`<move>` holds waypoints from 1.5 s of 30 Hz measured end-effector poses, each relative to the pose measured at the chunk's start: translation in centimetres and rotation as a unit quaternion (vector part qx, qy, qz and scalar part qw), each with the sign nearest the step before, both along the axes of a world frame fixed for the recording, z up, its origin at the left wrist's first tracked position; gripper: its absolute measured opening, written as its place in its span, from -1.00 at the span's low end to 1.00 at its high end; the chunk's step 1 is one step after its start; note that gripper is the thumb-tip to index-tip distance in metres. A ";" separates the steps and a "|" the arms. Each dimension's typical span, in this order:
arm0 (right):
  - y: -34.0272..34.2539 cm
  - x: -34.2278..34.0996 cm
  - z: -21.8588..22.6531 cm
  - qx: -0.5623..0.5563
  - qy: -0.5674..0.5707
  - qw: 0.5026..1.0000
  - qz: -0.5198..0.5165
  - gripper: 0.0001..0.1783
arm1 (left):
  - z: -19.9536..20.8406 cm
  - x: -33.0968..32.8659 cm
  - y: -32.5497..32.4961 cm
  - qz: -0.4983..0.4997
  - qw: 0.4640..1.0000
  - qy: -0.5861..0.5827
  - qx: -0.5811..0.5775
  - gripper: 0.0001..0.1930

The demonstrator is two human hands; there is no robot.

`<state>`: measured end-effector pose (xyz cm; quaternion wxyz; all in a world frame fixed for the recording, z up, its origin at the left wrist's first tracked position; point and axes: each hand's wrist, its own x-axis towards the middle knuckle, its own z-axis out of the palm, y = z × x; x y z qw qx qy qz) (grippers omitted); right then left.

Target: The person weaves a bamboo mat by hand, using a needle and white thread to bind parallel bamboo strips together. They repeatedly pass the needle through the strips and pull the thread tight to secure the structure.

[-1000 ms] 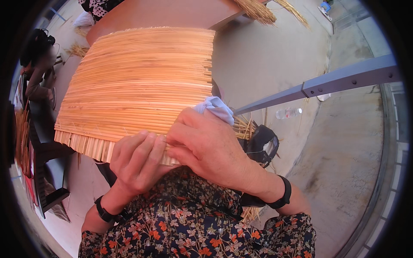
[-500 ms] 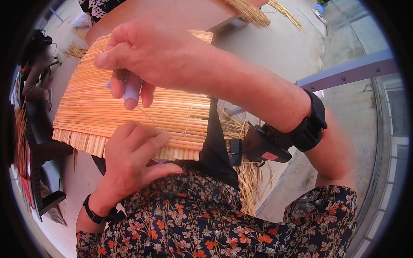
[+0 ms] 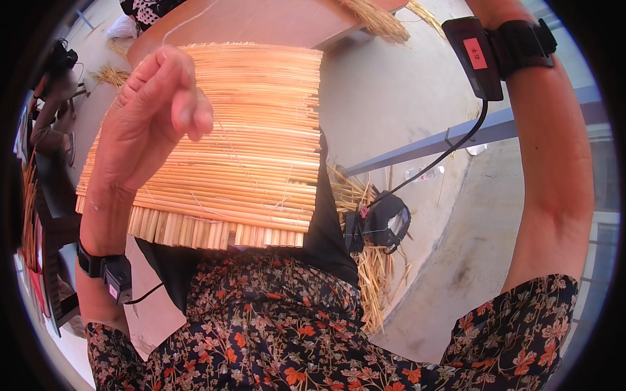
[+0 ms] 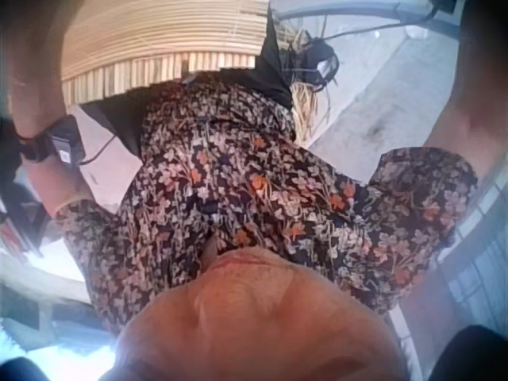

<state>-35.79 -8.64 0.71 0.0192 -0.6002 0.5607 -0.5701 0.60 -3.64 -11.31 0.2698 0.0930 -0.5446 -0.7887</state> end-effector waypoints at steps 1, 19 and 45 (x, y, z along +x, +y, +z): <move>0.8 1.0 -2.9 0.054 0.015 0.998 0.023 -0.78 | 1.1 0.3 -3.4 0.013 0.998 0.061 0.001 -0.77; 16.8 13.8 -16.0 0.302 -0.212 0.914 0.170 -0.82 | 1.5 -2.1 5.7 -0.081 0.862 -0.266 -0.424 -0.78; 16.9 13.3 -16.0 0.356 -0.253 0.878 0.195 -0.86 | 1.1 0.2 -0.9 0.020 0.900 -0.356 -0.252 -0.67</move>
